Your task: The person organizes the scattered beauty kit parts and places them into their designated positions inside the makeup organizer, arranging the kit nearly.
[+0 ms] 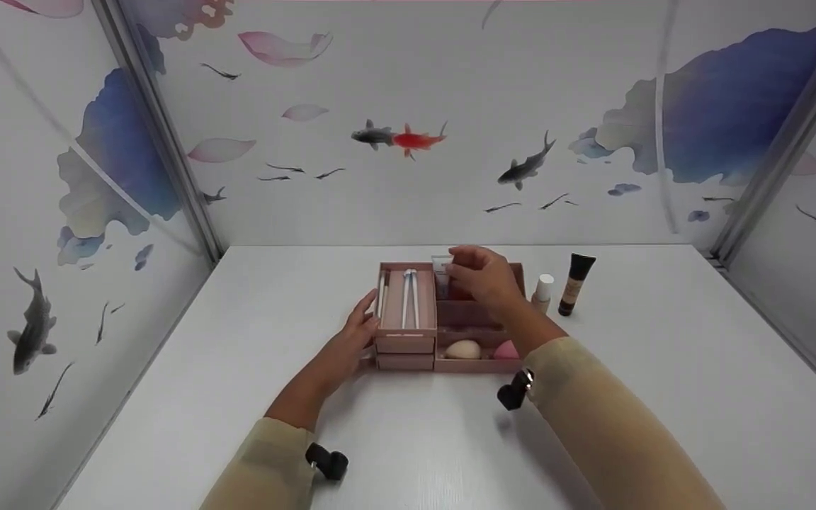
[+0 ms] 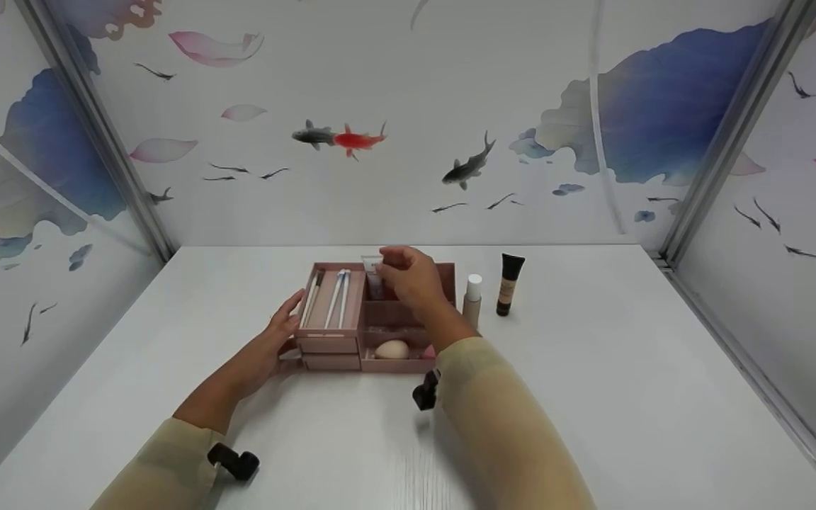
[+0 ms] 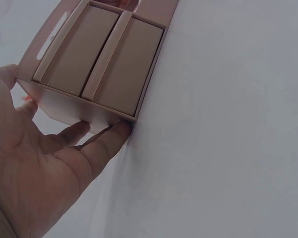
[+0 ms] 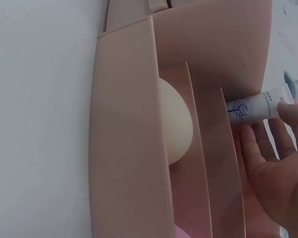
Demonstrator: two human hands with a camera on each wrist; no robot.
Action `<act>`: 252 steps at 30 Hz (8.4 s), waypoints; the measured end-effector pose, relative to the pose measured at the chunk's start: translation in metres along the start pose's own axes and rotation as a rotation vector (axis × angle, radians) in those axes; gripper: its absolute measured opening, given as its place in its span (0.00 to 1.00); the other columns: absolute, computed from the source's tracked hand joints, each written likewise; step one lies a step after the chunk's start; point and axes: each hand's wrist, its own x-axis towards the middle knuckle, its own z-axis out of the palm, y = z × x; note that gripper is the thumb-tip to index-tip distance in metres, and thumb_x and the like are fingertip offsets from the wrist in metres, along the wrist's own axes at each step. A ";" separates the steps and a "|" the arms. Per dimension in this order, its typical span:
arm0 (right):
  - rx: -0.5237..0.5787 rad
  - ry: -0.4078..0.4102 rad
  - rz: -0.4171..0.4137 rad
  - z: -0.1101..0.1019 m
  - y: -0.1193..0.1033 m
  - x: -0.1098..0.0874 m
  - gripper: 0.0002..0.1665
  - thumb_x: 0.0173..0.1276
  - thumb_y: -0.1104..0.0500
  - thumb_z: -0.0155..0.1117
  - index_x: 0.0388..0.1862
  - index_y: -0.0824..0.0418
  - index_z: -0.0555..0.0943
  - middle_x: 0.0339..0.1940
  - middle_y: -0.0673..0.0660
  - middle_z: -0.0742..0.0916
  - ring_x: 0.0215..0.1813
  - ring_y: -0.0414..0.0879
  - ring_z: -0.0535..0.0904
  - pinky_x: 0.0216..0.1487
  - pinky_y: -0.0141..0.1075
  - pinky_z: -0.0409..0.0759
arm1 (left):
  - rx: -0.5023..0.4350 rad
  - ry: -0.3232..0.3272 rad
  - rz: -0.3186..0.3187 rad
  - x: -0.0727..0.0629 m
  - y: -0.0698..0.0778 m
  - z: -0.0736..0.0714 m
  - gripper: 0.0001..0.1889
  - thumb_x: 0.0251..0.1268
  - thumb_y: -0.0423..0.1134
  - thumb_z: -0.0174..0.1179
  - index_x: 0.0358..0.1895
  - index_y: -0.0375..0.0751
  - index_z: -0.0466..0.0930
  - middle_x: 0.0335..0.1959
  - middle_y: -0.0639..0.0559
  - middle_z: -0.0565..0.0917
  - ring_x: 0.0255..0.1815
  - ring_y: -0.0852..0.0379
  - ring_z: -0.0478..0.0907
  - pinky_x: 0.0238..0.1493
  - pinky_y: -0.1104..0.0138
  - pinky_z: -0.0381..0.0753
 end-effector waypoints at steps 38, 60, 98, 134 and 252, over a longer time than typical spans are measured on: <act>0.001 0.149 -0.029 -0.108 0.004 -0.066 0.24 0.76 0.47 0.73 0.65 0.54 0.81 0.53 0.49 0.87 0.55 0.42 0.89 0.56 0.31 0.88 | 0.036 0.003 -0.009 0.000 0.002 -0.001 0.31 0.85 0.67 0.40 0.84 0.88 0.41 0.90 0.45 0.48 0.89 0.30 0.53 0.82 0.30 0.57; -0.046 0.228 0.000 -0.166 0.015 -0.075 0.31 0.76 0.48 0.72 0.71 0.60 0.78 0.53 0.50 0.85 0.57 0.43 0.90 0.57 0.31 0.88 | 0.042 0.012 -0.013 0.001 0.000 -0.002 0.31 0.85 0.67 0.41 0.83 0.89 0.41 0.90 0.44 0.49 0.88 0.30 0.54 0.82 0.31 0.59; -0.172 0.288 0.070 -0.183 0.045 -0.038 0.29 0.83 0.48 0.62 0.75 0.58 0.72 0.67 0.54 0.80 0.70 0.44 0.80 0.63 0.29 0.85 | 0.042 0.008 -0.037 0.001 0.001 0.000 0.31 0.85 0.68 0.39 0.83 0.90 0.40 0.91 0.46 0.47 0.89 0.31 0.53 0.82 0.32 0.58; -0.207 0.201 -0.055 -0.166 0.012 -0.082 0.25 0.83 0.46 0.62 0.71 0.56 0.75 0.58 0.48 0.83 0.60 0.33 0.83 0.55 0.24 0.85 | 0.078 0.001 0.021 0.000 -0.001 -0.002 0.31 0.85 0.68 0.39 0.83 0.89 0.39 0.90 0.44 0.47 0.89 0.32 0.53 0.84 0.32 0.55; 0.058 0.078 -0.021 -0.090 0.014 -0.058 0.25 0.77 0.54 0.72 0.66 0.62 0.79 0.56 0.53 0.88 0.60 0.51 0.91 0.59 0.32 0.88 | 0.069 0.017 -0.023 0.001 -0.001 -0.001 0.31 0.84 0.70 0.40 0.82 0.92 0.41 0.91 0.46 0.48 0.88 0.31 0.55 0.82 0.30 0.57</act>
